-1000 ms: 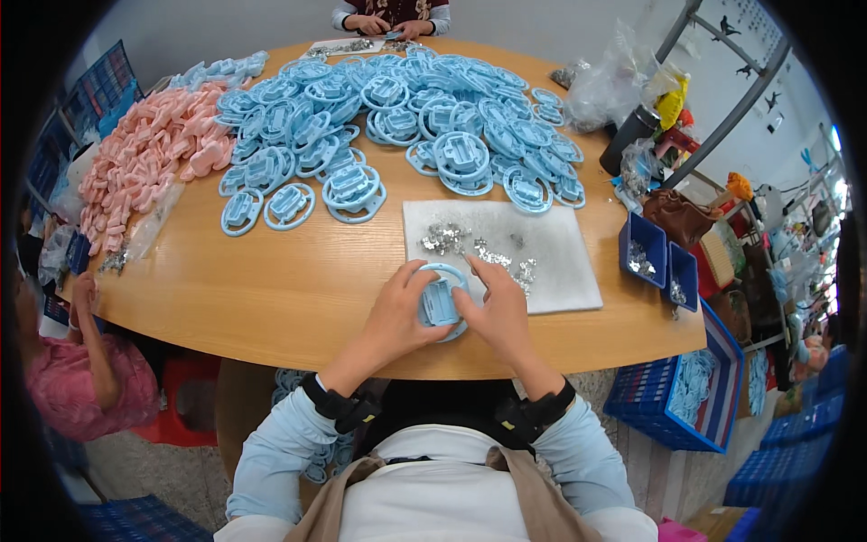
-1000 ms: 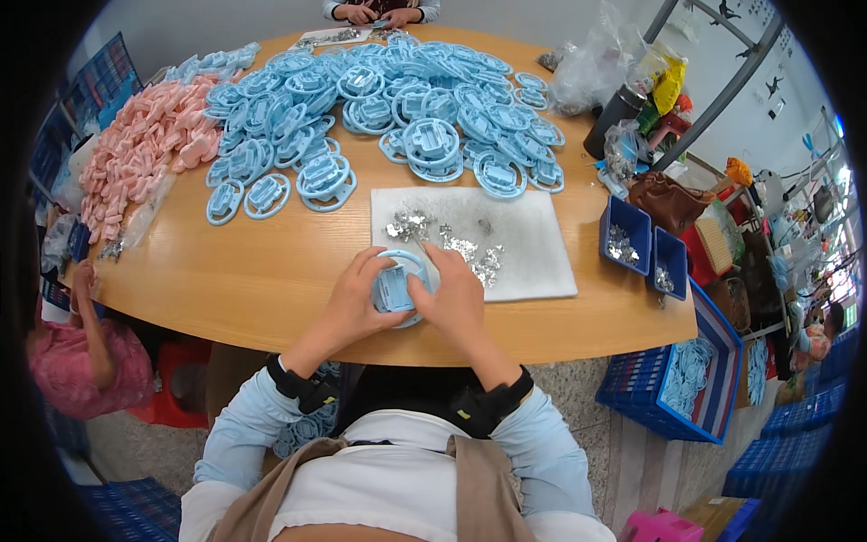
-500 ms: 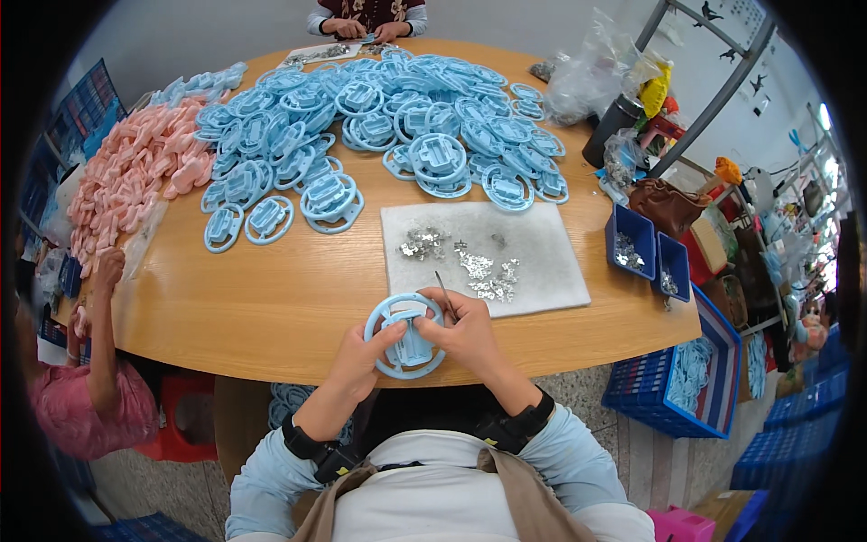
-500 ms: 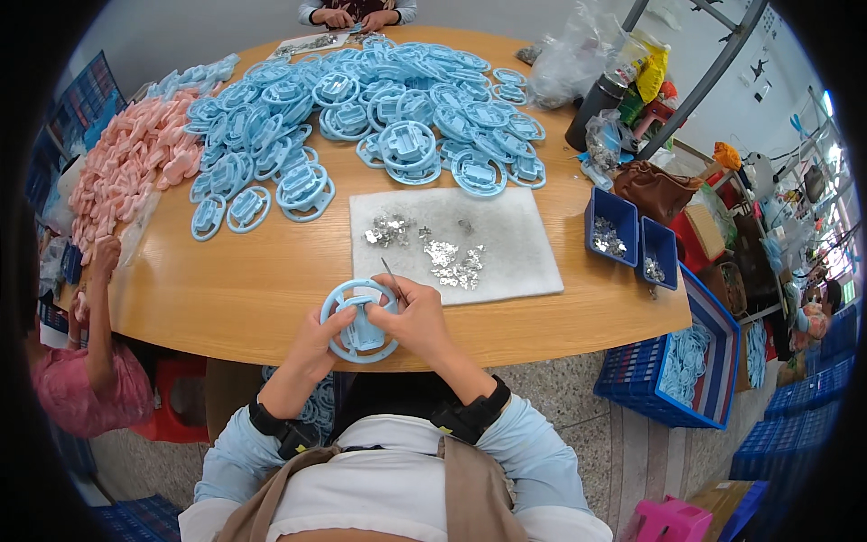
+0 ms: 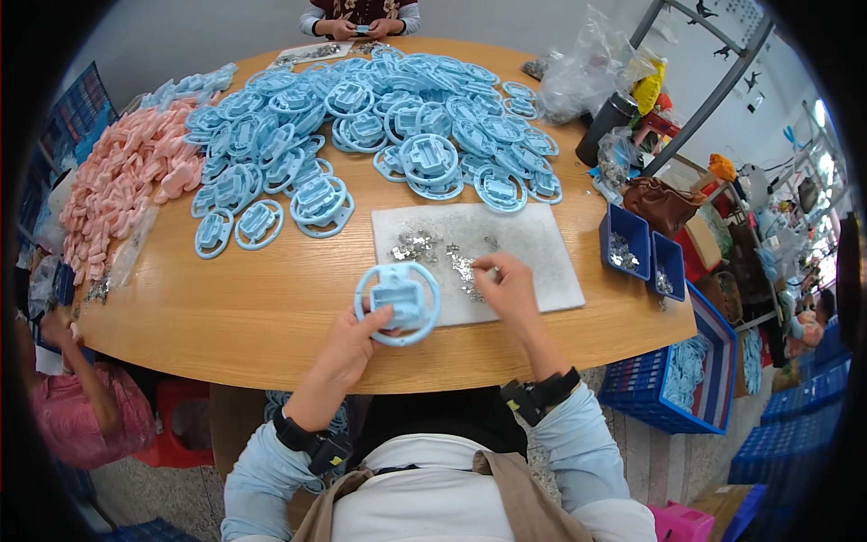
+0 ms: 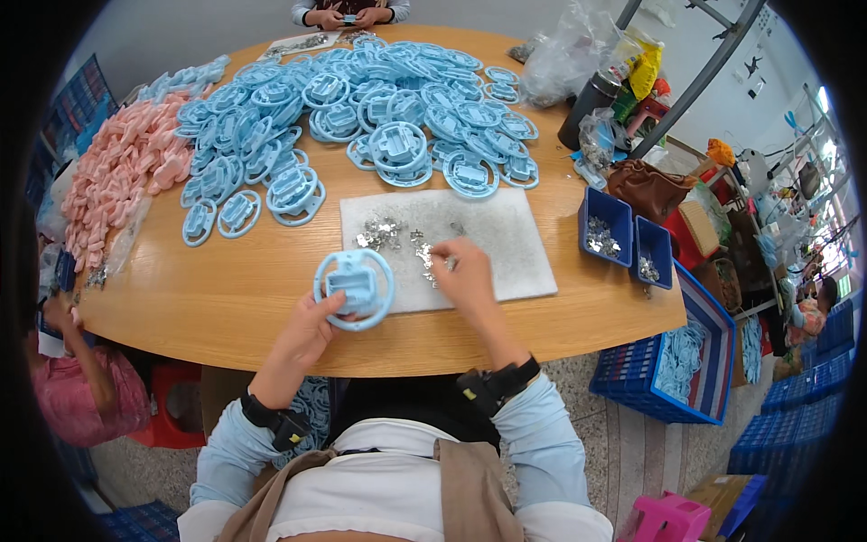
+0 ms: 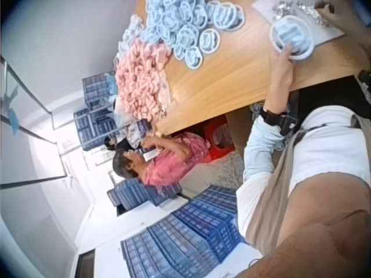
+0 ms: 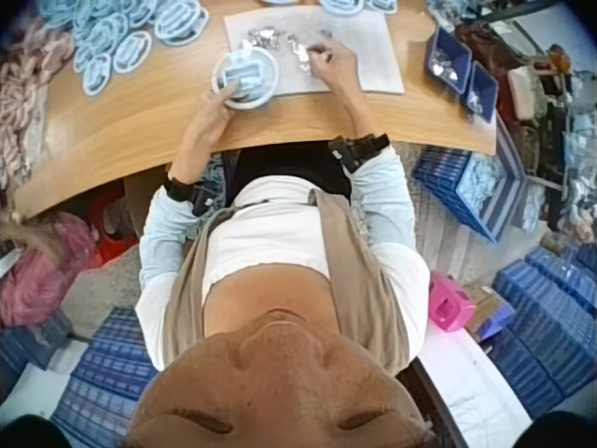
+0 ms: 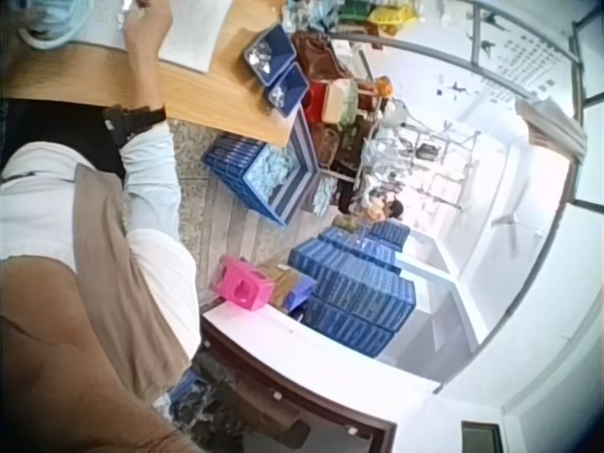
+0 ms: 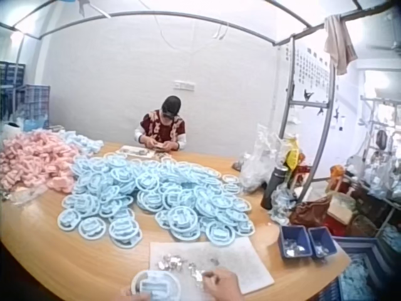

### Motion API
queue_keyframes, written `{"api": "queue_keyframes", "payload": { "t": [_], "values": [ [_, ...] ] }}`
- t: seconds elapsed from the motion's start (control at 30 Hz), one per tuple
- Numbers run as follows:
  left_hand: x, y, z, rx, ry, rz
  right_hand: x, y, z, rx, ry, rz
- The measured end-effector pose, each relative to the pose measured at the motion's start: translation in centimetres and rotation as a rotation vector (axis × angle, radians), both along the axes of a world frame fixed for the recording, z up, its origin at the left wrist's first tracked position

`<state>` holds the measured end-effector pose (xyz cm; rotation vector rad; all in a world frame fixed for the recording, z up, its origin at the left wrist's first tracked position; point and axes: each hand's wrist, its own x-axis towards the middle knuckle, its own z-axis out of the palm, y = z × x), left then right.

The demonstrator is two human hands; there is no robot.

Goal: Manually assemble small metal or plastic components onto a larger blue plastic circular base.

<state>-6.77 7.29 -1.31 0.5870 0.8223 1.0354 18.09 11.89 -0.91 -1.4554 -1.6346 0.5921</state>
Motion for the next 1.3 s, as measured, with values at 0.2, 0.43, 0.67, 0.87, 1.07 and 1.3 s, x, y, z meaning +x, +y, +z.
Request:
{"api": "queue_keyframes", "payload": {
  "t": [0.2,0.43,0.67,0.87,1.07,1.3],
  "values": [
    [2.5,-0.5,-0.4,-0.254,-0.376,0.245,2.9,0.4,0.0,-0.22,-0.261,-0.064],
    [1.9,-3.2,-1.1,-0.19,-0.154,-0.194,1.5,1.1,-0.2,-0.184,-0.303,-0.081],
    [-2.4,-1.7,2.4,0.204,0.661,-0.686,0.4,0.1,-0.3,0.195,-0.394,0.18],
    [-1.1,3.1,2.4,1.179,1.246,-0.29,-0.5,-0.6,-0.6,0.138,-0.578,0.28],
    [-0.1,4.4,0.2,1.232,1.336,-0.285,-0.9,-0.9,-0.8,-0.045,-0.401,0.094],
    [0.2,3.6,-0.9,1.033,1.2,-0.241,-3.1,-0.7,-0.1,-0.242,-0.301,0.064]
  ]
}}
